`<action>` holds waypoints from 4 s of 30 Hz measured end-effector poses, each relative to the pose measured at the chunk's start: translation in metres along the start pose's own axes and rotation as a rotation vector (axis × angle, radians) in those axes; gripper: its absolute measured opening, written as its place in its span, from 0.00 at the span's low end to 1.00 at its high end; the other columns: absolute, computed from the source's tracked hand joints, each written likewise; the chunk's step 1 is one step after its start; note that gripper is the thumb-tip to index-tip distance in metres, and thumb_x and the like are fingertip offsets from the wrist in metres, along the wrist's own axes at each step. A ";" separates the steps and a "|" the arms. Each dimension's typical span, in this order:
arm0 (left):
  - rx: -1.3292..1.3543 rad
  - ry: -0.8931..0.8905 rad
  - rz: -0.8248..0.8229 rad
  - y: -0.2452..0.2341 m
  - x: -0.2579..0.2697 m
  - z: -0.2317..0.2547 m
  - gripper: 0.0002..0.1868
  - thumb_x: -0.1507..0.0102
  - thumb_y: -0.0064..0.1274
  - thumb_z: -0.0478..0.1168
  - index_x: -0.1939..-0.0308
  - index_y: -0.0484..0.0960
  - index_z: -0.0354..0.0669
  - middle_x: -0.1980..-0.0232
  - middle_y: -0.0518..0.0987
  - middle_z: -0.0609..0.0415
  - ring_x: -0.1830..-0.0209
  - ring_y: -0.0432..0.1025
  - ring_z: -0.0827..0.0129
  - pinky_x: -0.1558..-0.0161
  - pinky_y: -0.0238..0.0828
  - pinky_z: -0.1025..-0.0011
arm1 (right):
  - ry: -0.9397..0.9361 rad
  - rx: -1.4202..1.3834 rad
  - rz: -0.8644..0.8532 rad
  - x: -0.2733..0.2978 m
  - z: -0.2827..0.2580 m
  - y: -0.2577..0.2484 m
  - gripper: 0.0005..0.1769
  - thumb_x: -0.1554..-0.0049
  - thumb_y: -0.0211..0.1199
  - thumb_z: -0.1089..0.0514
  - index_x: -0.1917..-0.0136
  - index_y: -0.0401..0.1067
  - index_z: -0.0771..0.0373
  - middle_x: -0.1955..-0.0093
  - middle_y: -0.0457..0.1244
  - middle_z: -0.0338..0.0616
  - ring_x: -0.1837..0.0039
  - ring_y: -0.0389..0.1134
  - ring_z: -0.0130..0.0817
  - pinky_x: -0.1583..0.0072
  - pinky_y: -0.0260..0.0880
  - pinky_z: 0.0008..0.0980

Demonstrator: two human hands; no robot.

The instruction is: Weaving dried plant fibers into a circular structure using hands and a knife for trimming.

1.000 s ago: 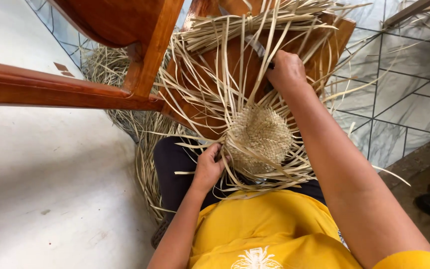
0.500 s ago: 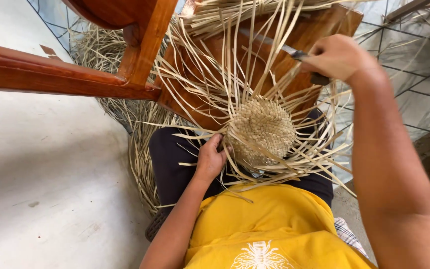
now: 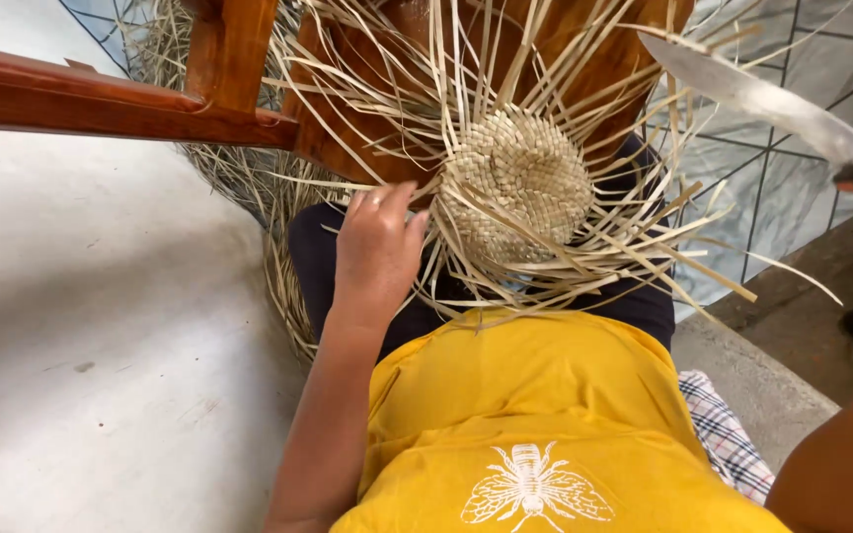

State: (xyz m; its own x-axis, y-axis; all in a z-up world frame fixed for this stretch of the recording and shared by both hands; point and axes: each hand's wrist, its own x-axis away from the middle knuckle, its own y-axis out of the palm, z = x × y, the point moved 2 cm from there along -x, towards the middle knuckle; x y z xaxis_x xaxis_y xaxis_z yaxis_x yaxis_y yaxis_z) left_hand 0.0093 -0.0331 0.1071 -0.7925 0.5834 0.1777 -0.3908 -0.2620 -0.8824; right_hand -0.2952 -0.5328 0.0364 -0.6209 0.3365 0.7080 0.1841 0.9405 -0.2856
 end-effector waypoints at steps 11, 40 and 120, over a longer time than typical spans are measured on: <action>-0.203 0.237 -0.308 0.114 -0.015 0.026 0.13 0.41 0.56 0.21 0.59 0.86 0.42 0.50 0.87 0.49 0.47 0.78 0.58 0.37 0.78 0.61 | -0.510 -0.567 0.162 0.060 -0.074 0.154 0.27 0.44 0.48 0.75 0.35 0.50 0.56 0.53 0.59 0.45 0.63 0.62 0.32 0.62 0.65 0.26; -0.273 0.605 0.270 0.151 0.011 -0.026 0.10 0.37 0.62 0.28 0.52 0.87 0.34 0.57 0.83 0.37 0.57 0.80 0.51 0.60 0.84 0.64 | -0.304 -0.417 -0.270 0.009 -0.090 0.346 0.21 0.52 0.78 0.69 0.49 0.70 0.64 0.52 0.72 0.42 0.53 0.73 0.24 0.49 0.76 0.24; 0.231 -0.346 -0.155 0.145 -0.026 -0.006 0.12 0.42 0.50 0.36 0.59 0.81 0.32 0.63 0.84 0.36 0.63 0.78 0.39 0.57 0.75 0.49 | -1.060 0.498 0.206 -0.126 -0.173 0.348 0.08 0.45 0.70 0.74 0.56 0.83 0.63 0.49 0.66 0.46 0.51 0.68 0.38 0.48 0.75 0.34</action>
State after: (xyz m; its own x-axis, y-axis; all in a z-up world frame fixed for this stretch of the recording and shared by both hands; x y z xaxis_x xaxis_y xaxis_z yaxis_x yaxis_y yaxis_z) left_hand -0.0244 -0.0815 -0.0284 -0.8108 0.3481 0.4707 -0.5809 -0.3791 -0.7203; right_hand -0.0211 -0.2400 -0.0402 -0.9783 0.0523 -0.2007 0.1830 0.6728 -0.7169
